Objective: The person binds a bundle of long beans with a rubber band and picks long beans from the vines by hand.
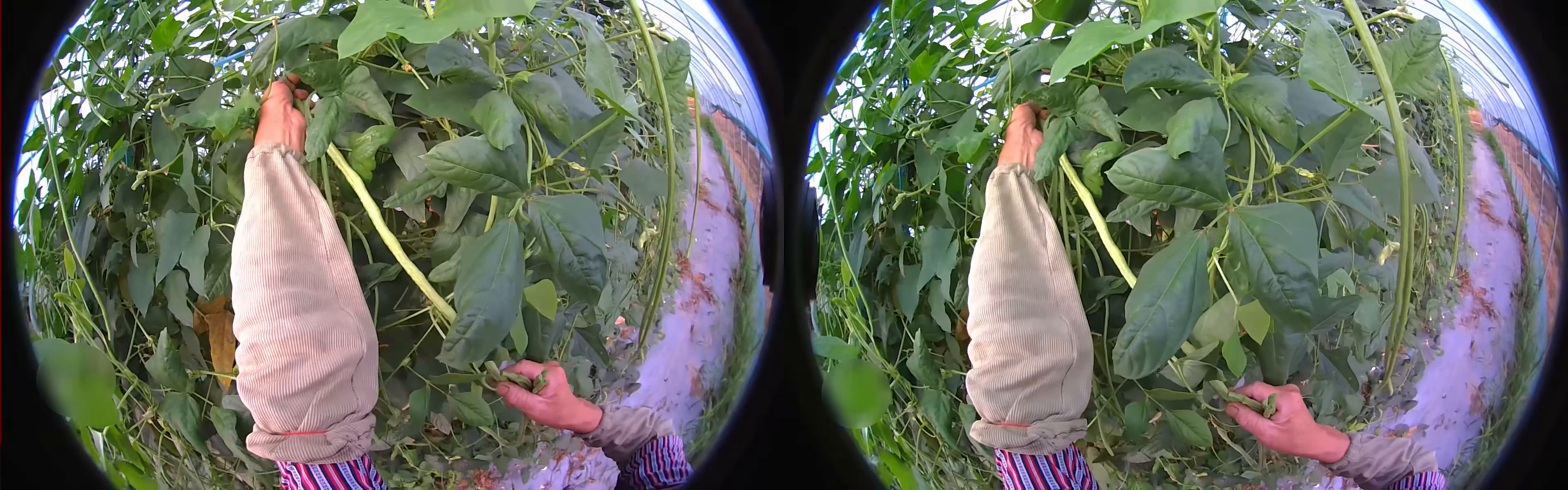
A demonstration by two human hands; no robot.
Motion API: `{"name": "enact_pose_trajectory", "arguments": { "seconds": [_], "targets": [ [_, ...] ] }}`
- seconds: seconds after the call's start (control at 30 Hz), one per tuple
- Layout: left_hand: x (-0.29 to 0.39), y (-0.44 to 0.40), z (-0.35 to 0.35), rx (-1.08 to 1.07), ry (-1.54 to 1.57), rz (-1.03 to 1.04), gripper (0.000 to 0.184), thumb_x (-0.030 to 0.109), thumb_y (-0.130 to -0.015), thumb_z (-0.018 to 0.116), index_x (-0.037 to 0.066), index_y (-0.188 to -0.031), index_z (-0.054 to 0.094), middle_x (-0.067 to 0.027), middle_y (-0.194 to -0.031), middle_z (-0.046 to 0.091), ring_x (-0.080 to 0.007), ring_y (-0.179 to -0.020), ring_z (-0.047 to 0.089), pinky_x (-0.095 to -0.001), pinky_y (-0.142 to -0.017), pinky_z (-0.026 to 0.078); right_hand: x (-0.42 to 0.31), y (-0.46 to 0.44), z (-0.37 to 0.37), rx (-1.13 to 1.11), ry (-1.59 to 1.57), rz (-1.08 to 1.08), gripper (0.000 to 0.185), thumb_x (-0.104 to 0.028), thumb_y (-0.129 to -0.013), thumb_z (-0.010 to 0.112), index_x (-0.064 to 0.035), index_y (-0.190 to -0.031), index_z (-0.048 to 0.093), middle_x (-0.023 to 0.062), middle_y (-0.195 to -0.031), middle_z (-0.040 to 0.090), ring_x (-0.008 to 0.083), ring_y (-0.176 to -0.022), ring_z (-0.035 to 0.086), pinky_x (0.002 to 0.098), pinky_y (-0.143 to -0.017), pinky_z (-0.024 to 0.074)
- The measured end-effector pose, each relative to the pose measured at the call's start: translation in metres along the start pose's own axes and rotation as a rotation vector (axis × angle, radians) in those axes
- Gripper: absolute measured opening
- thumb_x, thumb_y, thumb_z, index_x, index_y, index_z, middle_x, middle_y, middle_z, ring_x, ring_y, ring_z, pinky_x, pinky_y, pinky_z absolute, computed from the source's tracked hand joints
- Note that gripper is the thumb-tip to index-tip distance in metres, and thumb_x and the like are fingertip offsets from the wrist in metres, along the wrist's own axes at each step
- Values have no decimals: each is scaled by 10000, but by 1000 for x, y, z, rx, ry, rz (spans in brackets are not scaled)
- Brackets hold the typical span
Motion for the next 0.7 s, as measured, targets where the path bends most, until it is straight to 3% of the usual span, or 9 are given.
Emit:
{"name": "enact_pose_trajectory", "arguments": {
  "seconds": [0.07, 0.13, 0.2, 0.27, 0.33, 0.4, 0.5, 0.63, 0.7],
  "targets": [
    [6, -6, -11, -23, -123, -2, 176, 21, -801, 400, 75, -822, 566, -56, -678, 530, -200, -528, 483, -362, -458, 438, -1, 0, 0, -15, -12, 43, 182, -115, -819, 682, 31, -924, 651, 62, -610, 606, 65, -518, 516, 244, -480, 424],
    [18, 19, -12, 47, -74, -109, 179, 32, -828, 424, 70, -879, 591, -52, -638, 479, -209, -497, 447, -351, -435, 403, -1, 3, -2, -38, -15, 91, 178, -111, -822, 677, 34, -923, 652, 59, -596, 595, 65, -511, 506, 245, -474, 417],
    [26, 47, -12, 92, -231, -9, 220, 95, -860, 411, -19, -874, 599, -75, -611, 469, -138, -446, 361, -276, -380, 277, 2, 6, -6, -67, -20, 50, 173, -108, -827, 669, 34, -924, 652, 39, -558, 560, 56, -496, 473, 248, -457, 396],
    [28, 62, -22, 68, -244, 2, 248, 127, -864, 417, -40, -887, 599, -64, -568, 431, -139, -445, 337, -264, -396, 257, 2, 15, -10, -41, -42, -75, 174, -108, -829, 666, 31, -933, 649, 25, -531, 529, 43, -492, 443, 246, -447, 381],
    [38, 87, -25, 226, -212, -14, 254, 137, -858, 420, -43, -886, 598, -50, -547, 407, -135, -441, 337, -264, -406, 256, 10, 27, -20, -135, -62, 105, 172, -109, -830, 665, 25, -936, 646, 57, -552, 568, 48, -509, 484, 256, -474, 410],
    [64, 137, -11, 298, -183, 45, 211, 114, -832, 421, -24, -894, 568, -40, -556, 412, -123, -431, 348, -262, -403, 247, 7, 41, -37, -148, -44, 160, 183, -129, -812, 686, 22, -907, 641, 104, -636, 614, 118, -533, 564, 289, -508, 443],
    [102, 199, -1, 185, -320, 189, 226, 142, -850, 425, -13, -970, 538, -18, -596, 425, -109, -473, 364, -252, -434, 271, -7, 58, -61, -35, 120, -130, 268, -176, -766, 728, 24, -904, 613, 144, -840, 629, 257, -698, 626, 314, -606, 481],
    [145, 322, 50, 9, -494, 409, 265, 146, -868, 416, -20, -1051, 511, 9, -609, 399, -82, -511, 352, -229, -464, 276, -24, 78, -110, 133, -104, -39, 260, -128, -755, 745, 4, -934, 612, 71, -829, 609, 129, -723, 595, 268, -641, 479],
    [147, 387, 79, -145, -554, 438, 262, 136, -874, 395, -22, -1049, 510, 12, -610, 393, -75, -514, 342, -222, -466, 273, -55, 81, -128, 123, -104, -169, 308, -123, -744, 760, -4, -987, 612, 30, -795, 554, 81, -655, 509, 234, -577, 422]
  ]
}}
Point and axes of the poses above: each hand's wrist, its own y-axis away from the middle knuckle, its own z-axis out of the palm, x = y × z, the point moved 5 cm from there along -y, towards the middle knuckle
